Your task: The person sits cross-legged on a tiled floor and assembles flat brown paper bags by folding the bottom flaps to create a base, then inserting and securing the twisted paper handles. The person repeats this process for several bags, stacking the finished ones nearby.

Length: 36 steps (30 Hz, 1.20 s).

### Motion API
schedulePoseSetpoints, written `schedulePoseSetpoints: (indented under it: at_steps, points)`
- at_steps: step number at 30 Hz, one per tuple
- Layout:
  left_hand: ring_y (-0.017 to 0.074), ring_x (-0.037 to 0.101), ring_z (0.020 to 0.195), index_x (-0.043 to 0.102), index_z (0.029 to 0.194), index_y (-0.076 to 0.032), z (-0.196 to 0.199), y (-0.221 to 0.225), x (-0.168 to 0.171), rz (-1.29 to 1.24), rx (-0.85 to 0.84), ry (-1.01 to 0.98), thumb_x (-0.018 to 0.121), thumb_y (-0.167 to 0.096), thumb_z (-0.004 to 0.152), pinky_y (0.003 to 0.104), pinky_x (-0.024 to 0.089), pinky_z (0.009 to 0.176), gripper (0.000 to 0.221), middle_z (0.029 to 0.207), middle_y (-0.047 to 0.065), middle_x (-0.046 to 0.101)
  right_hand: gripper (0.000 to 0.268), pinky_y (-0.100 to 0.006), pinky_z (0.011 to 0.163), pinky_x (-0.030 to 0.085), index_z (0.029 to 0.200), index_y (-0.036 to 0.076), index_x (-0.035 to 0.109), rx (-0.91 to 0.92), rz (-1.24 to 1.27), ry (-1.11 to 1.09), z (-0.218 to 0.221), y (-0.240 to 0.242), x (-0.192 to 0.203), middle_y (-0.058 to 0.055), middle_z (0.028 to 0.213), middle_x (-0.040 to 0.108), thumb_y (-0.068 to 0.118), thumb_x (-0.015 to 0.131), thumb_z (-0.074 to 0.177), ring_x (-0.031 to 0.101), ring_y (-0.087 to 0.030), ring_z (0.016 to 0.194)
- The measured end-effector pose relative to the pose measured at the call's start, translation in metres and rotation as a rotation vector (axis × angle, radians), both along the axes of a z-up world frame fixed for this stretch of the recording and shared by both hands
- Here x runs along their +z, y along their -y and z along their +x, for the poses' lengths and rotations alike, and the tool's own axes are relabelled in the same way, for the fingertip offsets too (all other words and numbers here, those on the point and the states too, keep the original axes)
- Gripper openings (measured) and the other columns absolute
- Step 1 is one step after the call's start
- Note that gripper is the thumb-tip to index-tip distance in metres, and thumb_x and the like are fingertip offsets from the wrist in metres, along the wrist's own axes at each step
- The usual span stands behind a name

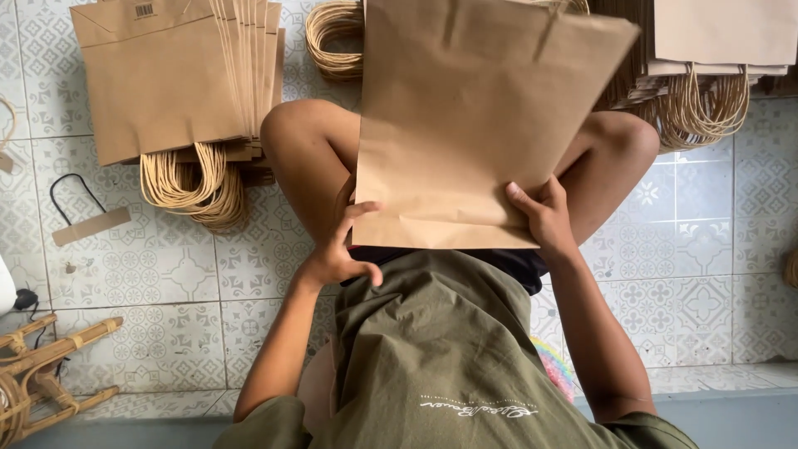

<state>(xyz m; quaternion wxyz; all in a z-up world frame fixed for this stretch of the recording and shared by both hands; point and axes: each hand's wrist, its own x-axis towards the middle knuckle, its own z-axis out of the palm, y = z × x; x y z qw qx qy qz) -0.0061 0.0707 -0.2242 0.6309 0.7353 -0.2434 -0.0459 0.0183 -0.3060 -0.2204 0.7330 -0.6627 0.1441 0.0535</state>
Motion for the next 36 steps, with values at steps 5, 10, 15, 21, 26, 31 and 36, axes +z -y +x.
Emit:
schedulePoseSetpoints:
  at_steps: [5,10,15,21,26,31,36]
  points:
    - [0.0204,0.053,0.106,0.072,0.093,-0.017,0.006,0.013,0.018,0.061,0.303,0.069,0.089,-0.034,0.078,0.036,0.040,0.095,0.028,0.132,0.011,0.054,0.033,-0.047,0.065,0.064,0.123,0.004,0.059,-0.037,0.164,0.004,0.011,-0.013,0.025,-0.014,0.097,0.067,0.003,0.075,0.094,0.074,-0.028,0.081]
    - [0.0124,0.061,0.090,0.067,0.106,-0.011,0.005,0.020,0.015,-0.054,0.529,-0.122,0.089,-0.020,0.084,0.028,0.050,0.091,0.032,0.104,0.004,0.066,0.037,-0.044,0.070,0.065,0.121,0.004,0.062,0.001,0.260,0.038,0.007,-0.019,0.028,-0.011,0.099,0.068,-0.003,0.076,0.088,0.074,-0.024,0.085]
    - [0.0152,0.065,0.106,0.043,0.132,-0.011,0.019,0.022,0.064,-0.121,0.486,-0.176,0.079,-0.013,0.092,0.038,0.051,0.101,0.054,0.111,0.012,0.068,0.151,-0.048,0.109,0.044,0.165,0.015,0.025,0.399,0.166,0.166,-0.001,0.003,0.008,-0.005,0.150,0.047,0.012,0.103,0.036,0.045,-0.016,0.124]
    - [0.0215,0.055,0.132,0.018,0.158,-0.028,0.027,0.027,0.070,-0.681,0.557,-0.373,0.078,-0.027,0.090,0.045,0.047,0.116,0.091,0.147,0.012,0.051,0.101,-0.049,0.090,0.062,0.151,0.010,0.031,0.037,0.228,0.138,0.001,-0.044,0.049,-0.014,0.132,0.057,-0.018,0.082,0.068,0.061,-0.029,0.117]
    - [0.0172,0.055,0.125,0.028,0.154,-0.019,0.013,0.071,-0.005,-0.488,0.704,-0.502,0.071,-0.007,0.093,0.043,0.048,0.110,0.076,0.144,0.012,0.051,0.110,-0.048,0.094,0.060,0.153,0.016,0.030,-0.049,0.302,0.127,-0.005,-0.074,0.004,-0.013,0.134,0.060,-0.018,0.085,0.065,0.061,-0.024,0.115]
    - [0.0127,0.051,0.131,0.034,0.153,-0.017,0.053,0.080,0.054,-0.520,0.716,-0.617,0.074,-0.016,0.090,0.036,0.041,0.117,0.075,0.147,0.007,0.051,0.056,-0.055,0.093,0.058,0.139,0.007,0.050,-0.087,0.522,0.139,0.012,-0.038,-0.036,-0.018,0.118,0.068,0.002,0.069,0.087,0.070,-0.034,0.107]
    - [0.0202,0.043,0.139,0.030,0.155,-0.009,0.091,0.054,0.078,-0.257,0.585,-0.629,0.071,-0.010,0.090,0.044,0.036,0.119,0.077,0.151,0.014,0.048,0.059,-0.059,0.090,0.060,0.134,-0.004,0.063,-0.316,0.699,0.009,0.103,0.004,0.052,-0.027,0.113,0.073,0.041,0.058,0.096,0.076,-0.043,0.095]
